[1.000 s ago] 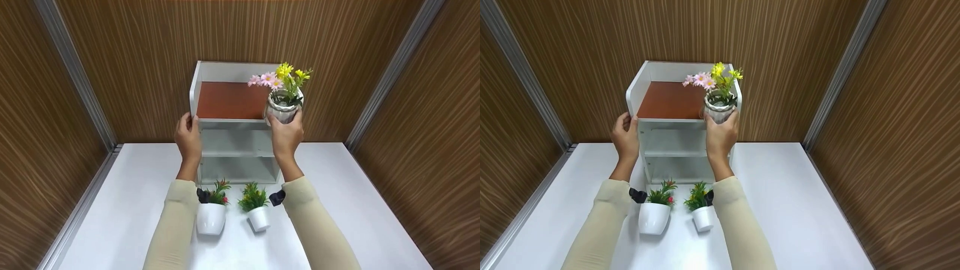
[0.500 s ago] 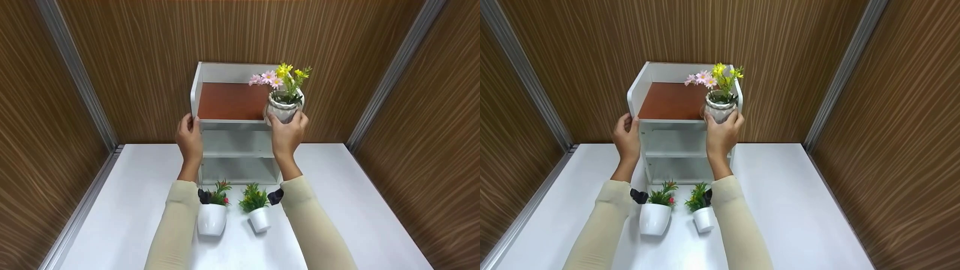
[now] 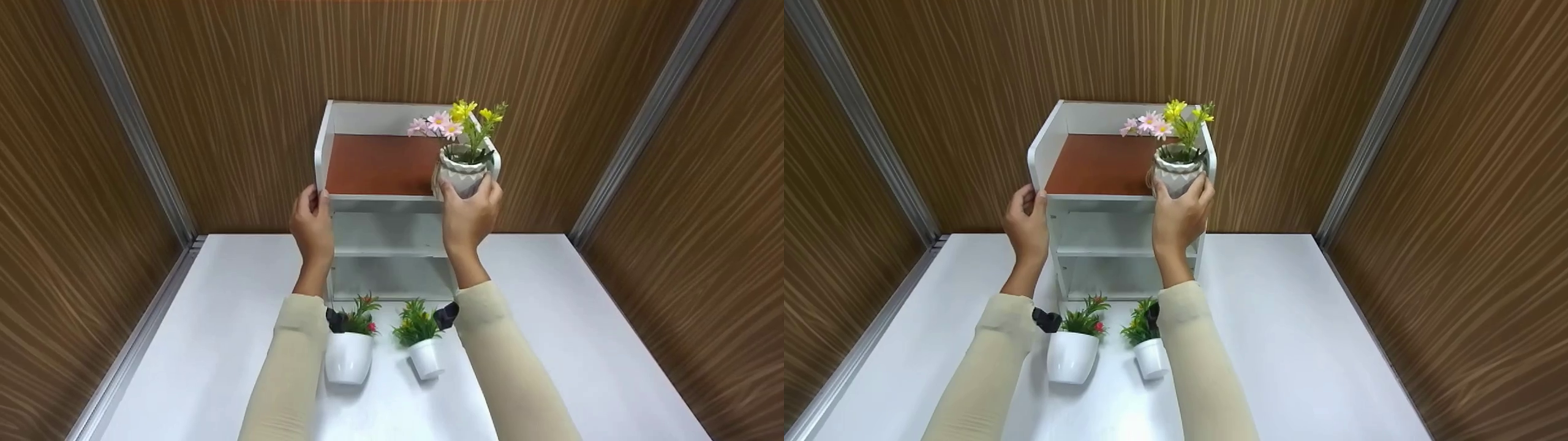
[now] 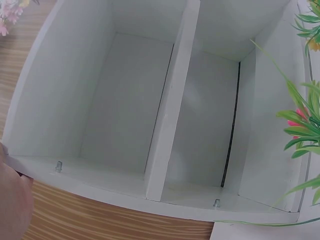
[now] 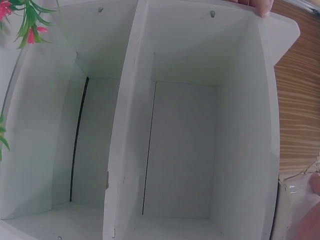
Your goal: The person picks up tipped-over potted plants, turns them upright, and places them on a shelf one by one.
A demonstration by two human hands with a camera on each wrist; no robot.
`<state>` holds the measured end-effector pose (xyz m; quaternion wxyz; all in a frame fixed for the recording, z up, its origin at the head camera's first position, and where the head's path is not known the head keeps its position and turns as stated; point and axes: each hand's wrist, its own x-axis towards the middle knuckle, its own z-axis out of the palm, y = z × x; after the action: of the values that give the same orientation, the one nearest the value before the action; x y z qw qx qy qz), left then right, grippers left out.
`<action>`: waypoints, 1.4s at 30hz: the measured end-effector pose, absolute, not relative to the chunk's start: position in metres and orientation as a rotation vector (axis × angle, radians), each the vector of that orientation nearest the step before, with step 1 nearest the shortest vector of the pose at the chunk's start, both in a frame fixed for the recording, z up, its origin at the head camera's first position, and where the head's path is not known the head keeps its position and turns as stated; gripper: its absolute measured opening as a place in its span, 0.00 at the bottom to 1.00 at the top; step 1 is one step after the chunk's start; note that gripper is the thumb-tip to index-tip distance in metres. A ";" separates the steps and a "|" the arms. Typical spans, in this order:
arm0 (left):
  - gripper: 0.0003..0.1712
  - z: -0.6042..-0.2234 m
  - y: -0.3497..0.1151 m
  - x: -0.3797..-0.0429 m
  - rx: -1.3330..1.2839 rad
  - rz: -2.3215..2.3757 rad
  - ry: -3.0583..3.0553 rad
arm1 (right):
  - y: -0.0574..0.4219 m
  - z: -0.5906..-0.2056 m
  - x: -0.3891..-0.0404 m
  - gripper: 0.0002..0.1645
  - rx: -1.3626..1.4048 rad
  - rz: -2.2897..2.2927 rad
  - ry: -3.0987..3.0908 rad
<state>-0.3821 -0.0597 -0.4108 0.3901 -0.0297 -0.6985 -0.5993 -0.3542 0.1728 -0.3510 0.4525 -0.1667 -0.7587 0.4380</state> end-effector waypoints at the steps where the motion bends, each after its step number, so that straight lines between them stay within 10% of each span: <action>1: 0.20 -0.411 -0.059 -0.382 -0.077 -1.523 -1.775 | 0.173 -0.351 -0.355 0.52 -0.414 1.081 -1.871; 42: 0.19 -0.415 -0.058 -0.385 -0.090 -1.480 -1.769 | 0.199 -0.359 -0.337 0.44 -0.243 1.065 -1.887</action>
<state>-0.3846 -0.0582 -0.4147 0.4047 -0.0357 -0.7007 -0.5865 -0.3367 0.1994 -0.3592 0.4623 -0.0987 -0.7674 0.4332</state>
